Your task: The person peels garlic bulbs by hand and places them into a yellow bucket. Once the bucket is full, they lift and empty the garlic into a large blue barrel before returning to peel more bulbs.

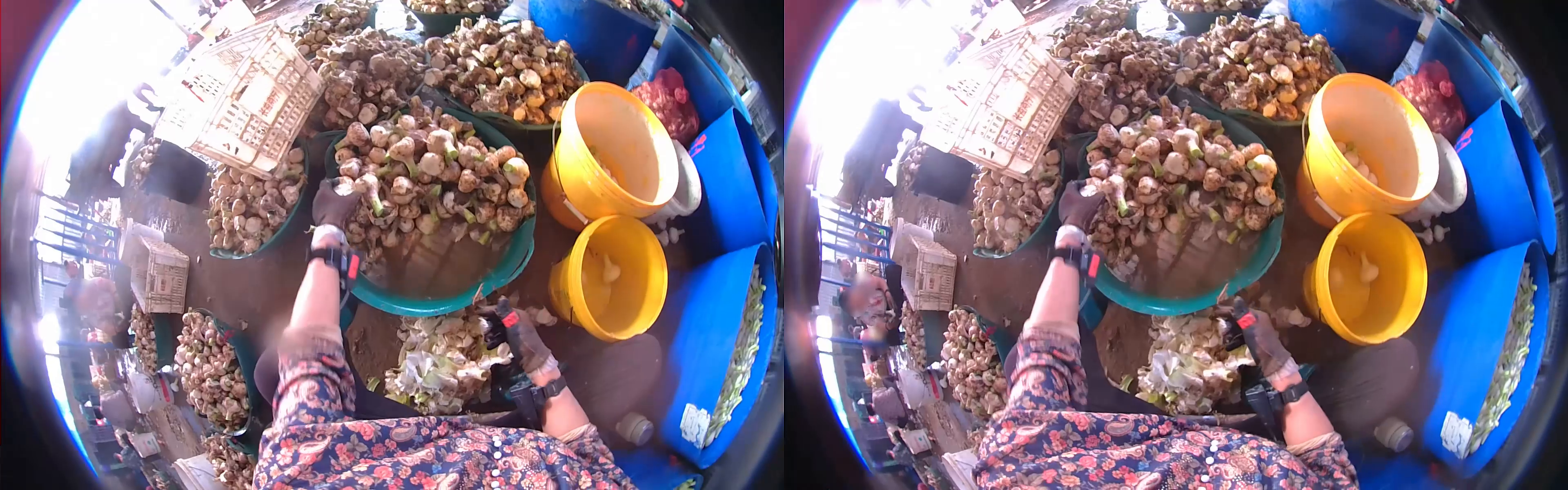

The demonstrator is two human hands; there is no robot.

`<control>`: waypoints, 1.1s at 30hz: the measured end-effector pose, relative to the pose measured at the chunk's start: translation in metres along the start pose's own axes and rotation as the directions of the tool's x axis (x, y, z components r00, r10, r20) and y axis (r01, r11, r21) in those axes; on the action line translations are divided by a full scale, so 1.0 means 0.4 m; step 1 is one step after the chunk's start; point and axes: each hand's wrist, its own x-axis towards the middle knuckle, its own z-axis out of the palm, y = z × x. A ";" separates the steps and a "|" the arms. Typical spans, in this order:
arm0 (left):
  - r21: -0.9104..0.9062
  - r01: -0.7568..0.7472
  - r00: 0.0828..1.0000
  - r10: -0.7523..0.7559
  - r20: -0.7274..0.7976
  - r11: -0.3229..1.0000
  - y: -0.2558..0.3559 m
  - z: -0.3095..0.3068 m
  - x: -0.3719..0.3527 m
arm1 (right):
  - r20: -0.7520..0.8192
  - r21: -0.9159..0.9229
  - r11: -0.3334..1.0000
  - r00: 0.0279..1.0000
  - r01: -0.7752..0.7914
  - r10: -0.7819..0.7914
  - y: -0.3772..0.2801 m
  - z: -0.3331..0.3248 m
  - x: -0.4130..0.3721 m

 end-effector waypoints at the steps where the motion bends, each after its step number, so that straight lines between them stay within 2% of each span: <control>1: -0.227 -0.066 0.997 0.056 -0.051 0.972 0.007 0.016 -0.054 | 0.024 0.009 1.000 1.000 0.000 0.000 0.010 0.015 0.000; 2: -0.815 0.129 0.972 0.092 0.217 0.565 0.010 0.044 -0.124 | -0.002 -0.017 1.000 1.000 -0.025 0.025 0.001 0.040 -0.015; 3: -0.899 0.340 0.895 0.198 0.399 0.275 0.040 0.059 -0.210 | -0.014 -0.015 1.000 1.000 0.007 -0.007 0.031 0.045 0.001; 4: -0.832 0.555 0.765 0.408 0.498 -0.024 0.035 0.101 -0.292 | -0.030 -0.015 0.999 0.999 0.041 -0.041 0.062 0.046 0.017; 5: -0.816 0.577 0.767 0.328 0.551 0.022 0.092 0.102 -0.400 | -0.094 0.111 0.989 0.992 0.096 -0.086 0.064 0.056 0.010; 6: -0.845 0.522 0.768 0.368 0.523 0.112 0.128 0.107 -0.500 | -0.166 0.228 0.959 0.977 0.167 -0.131 0.058 0.062 0.010; 7: -0.816 0.526 0.747 0.330 0.578 0.239 0.154 0.103 -0.590 | -0.216 0.261 0.930 0.955 0.257 -0.203 0.063 0.056 0.019; 8: -0.815 0.486 0.740 0.348 0.575 0.314 0.181 0.087 -0.657 | -0.311 0.212 0.903 0.902 0.373 -0.300 0.026 0.069 -0.023; 10: -0.830 0.392 0.724 0.424 0.544 0.396 0.202 0.061 -0.724 | -0.420 0.094 0.942 0.871 0.322 -0.255 0.002 0.044 -0.057; 11: -0.827 0.353 0.730 0.424 0.536 0.439 0.214 0.043 -0.741 | -0.430 0.045 0.947 0.861 0.319 -0.270 0.003 0.038 -0.066; 14: -0.801 0.048 0.719 0.536 0.443 0.597 0.223 0.002 -0.756 | -0.322 0.039 0.905 0.863 0.423 -0.389 -0.004 0.040 -0.084; 15: -0.778 -0.016 0.726 0.542 0.423 0.628 0.216 0.001 -0.764 | -0.337 -0.129 0.944 0.882 0.305 -0.331 0.009 0.021 -0.063; 18: -0.660 -0.216 0.698 0.587 0.411 0.719 0.215 -0.031 -0.756 | -0.271 -0.339 0.888 0.872 0.311 -0.409 -0.003 0.022 -0.076; 19: -0.658 -0.246 0.693 0.603 0.395 0.712 0.221 -0.041 -0.754 | -0.241 -0.349 0.873 0.868 0.341 -0.435 -0.015 0.025 -0.088; 21: -0.767 0.064 0.701 0.518 0.491 0.639 0.205 -0.030 -0.743 | -0.179 -0.367 0.841 0.858 0.397 -0.482 -0.034 0.030 -0.113; 23: -0.785 0.322 0.660 0.468 0.587 0.530 0.197 -0.035 -0.735 | -0.105 -0.150 0.925 0.925 0.349 -0.366 -0.030 0.017 -0.112; 25: -0.789 0.424 0.668 0.434 0.604 0.445 0.194 -0.030 -0.738 | 0.016 0.108 0.960 0.965 0.259 -0.263 -0.012 -0.009 -0.100; 26: -0.787 0.472 0.671 0.416 0.614 0.398 0.193 -0.023 -0.741 | 0.017 0.222 0.955 0.978 0.197 -0.206 0.012 -0.011 -0.080; 28: -0.804 0.411 0.729 0.374 0.573 0.431 0.201 0.007 -0.769 | 0.038 0.440 0.896 0.995 0.064 -0.090 0.057 -0.012 -0.051; 29: -0.808 0.381 0.755 0.354 0.552 0.449 0.202 0.022 -0.778 | 0.144 0.368 0.928 0.982 0.060 -0.121 -0.015 0.032 -0.108; 30: -0.801 0.212 0.723 0.462 0.514 0.559 0.191 0.040 -0.779 | 0.144 0.363 0.930 0.983 0.058 -0.117 -0.029 0.036 -0.113; 31: -0.764 -0.079 0.777 0.520 0.355 0.640 0.185 0.047 -0.777 | 0.147 0.357 0.932 0.983 0.052 -0.111 -0.036 0.037 -0.115; 32: -0.642 -0.357 0.779 0.596 0.196 0.679 0.179 0.047 -0.772 | 0.152 0.353 0.935 0.983 0.045 -0.104 -0.035 0.038 -0.116; 33: -0.542 -0.492 0.761 0.639 0.112 0.681 0.198 0.021 -0.763 | 0.016 0.229 0.963 0.989 0.141 -0.148 -0.017 0.036 -0.107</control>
